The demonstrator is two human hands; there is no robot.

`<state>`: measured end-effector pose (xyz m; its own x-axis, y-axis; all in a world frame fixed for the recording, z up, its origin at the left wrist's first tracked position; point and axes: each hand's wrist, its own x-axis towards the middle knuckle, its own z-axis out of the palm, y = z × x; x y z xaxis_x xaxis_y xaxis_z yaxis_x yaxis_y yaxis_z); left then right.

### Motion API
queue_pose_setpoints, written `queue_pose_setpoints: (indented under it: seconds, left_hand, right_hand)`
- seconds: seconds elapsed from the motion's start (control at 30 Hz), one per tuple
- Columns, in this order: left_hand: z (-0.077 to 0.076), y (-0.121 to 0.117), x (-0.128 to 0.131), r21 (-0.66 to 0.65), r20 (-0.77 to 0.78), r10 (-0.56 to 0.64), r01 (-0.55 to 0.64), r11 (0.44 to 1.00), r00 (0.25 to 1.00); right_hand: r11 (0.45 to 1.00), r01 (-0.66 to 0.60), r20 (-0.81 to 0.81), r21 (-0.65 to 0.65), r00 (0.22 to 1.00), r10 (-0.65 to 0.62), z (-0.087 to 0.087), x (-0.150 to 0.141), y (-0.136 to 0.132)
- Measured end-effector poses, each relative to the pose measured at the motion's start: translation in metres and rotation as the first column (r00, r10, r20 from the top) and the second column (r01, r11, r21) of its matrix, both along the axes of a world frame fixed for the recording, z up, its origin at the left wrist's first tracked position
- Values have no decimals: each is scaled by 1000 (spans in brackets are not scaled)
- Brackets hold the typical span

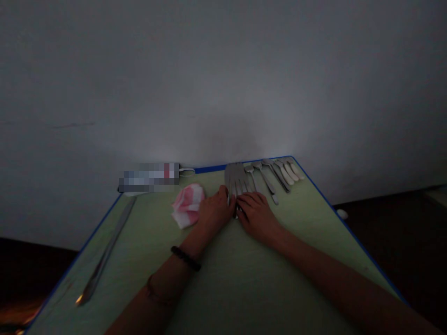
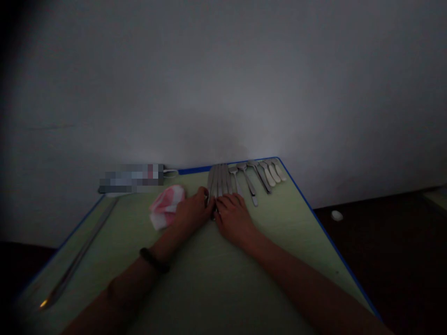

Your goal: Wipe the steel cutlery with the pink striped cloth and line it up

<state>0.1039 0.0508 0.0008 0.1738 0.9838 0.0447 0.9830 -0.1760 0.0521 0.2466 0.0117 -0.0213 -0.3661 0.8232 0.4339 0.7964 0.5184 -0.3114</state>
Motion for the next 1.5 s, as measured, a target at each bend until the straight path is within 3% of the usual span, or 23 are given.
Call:
queue_pose_setpoints:
  seconds: [0.47,0.8,0.93,1.07,1.17,1.33,1.4,1.5]
  left_hand:
    - [2,-3,-6,-17,63,-16,17,1000,998]
    - [4,-16,-15,6,76,-110,110,994,991]
    - [12,-24,-31,35,100,-159,157,987,982]
    - [23,-29,-68,145,147,-194,173,974,970]
    - [27,-29,-106,274,141,-104,62,960,984]
    - [18,-33,-171,330,23,278,-270,905,960]
    - [13,-37,-191,250,-32,374,-355,901,927]
    - [10,-43,-206,60,-107,370,-366,929,923]
  right_hand:
    - [1000,24,-14,-1,1000,-24,-2,1,2]
    - [1000,26,7,8,1000,-26,-4,3,1]
    - [1000,-5,20,29,1000,4,2,3,2]
    - [998,-42,-8,54,999,42,16,-11,7]
    - [990,-134,-32,39,990,135,26,-36,10]
    - [957,-290,-60,21,955,291,21,-94,7]
    - [959,-283,-43,1,958,283,10,-112,5]
    - [976,-216,-32,-36,976,215,-4,-127,1]
